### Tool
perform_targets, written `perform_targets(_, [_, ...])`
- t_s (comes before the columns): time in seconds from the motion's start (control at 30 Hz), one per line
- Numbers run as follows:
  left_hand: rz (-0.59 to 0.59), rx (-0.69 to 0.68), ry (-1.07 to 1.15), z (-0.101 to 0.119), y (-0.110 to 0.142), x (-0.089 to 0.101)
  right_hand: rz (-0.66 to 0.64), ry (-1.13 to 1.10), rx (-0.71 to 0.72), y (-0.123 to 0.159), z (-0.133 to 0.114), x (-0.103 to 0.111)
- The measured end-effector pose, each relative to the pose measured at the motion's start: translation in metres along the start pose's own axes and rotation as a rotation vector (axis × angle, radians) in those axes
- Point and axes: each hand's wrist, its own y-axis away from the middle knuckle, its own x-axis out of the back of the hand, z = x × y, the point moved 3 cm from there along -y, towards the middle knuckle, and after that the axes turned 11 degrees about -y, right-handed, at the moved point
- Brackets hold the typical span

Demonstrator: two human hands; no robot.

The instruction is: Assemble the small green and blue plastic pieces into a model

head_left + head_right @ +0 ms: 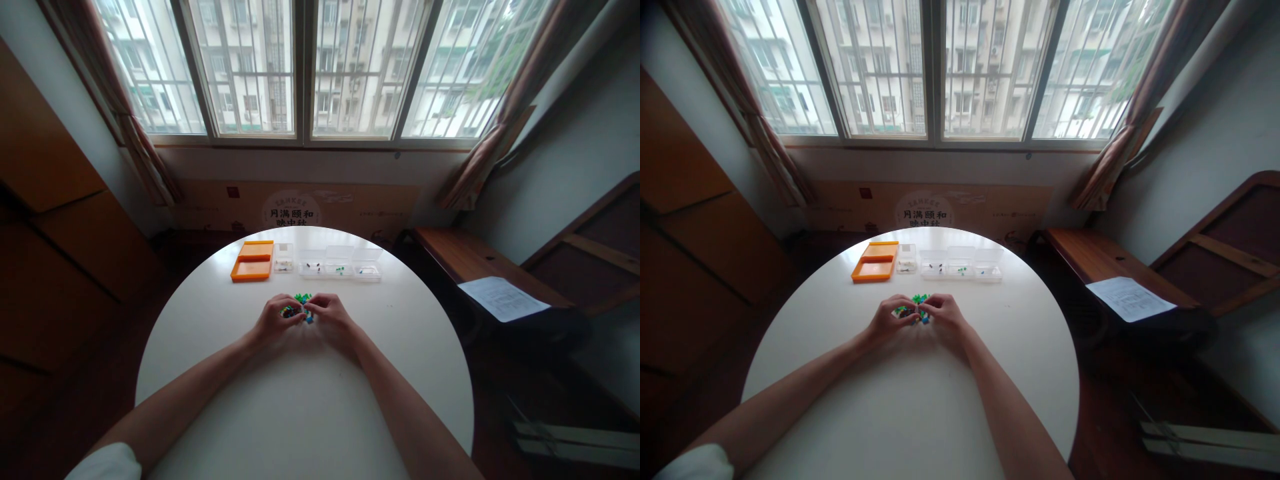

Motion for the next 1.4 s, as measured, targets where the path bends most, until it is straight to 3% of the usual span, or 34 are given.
perform_targets(0.3, [-0.022,-0.004,0.000,-0.001,0.000,-0.002,-0.029,-0.160,-0.003,0.001,-0.001,-0.003])
perform_targets(1.4, [-0.024,-0.011,-0.073,-0.010,0.002,-0.007,-0.023,-0.205,-0.025,0.001,0.005,0.000])
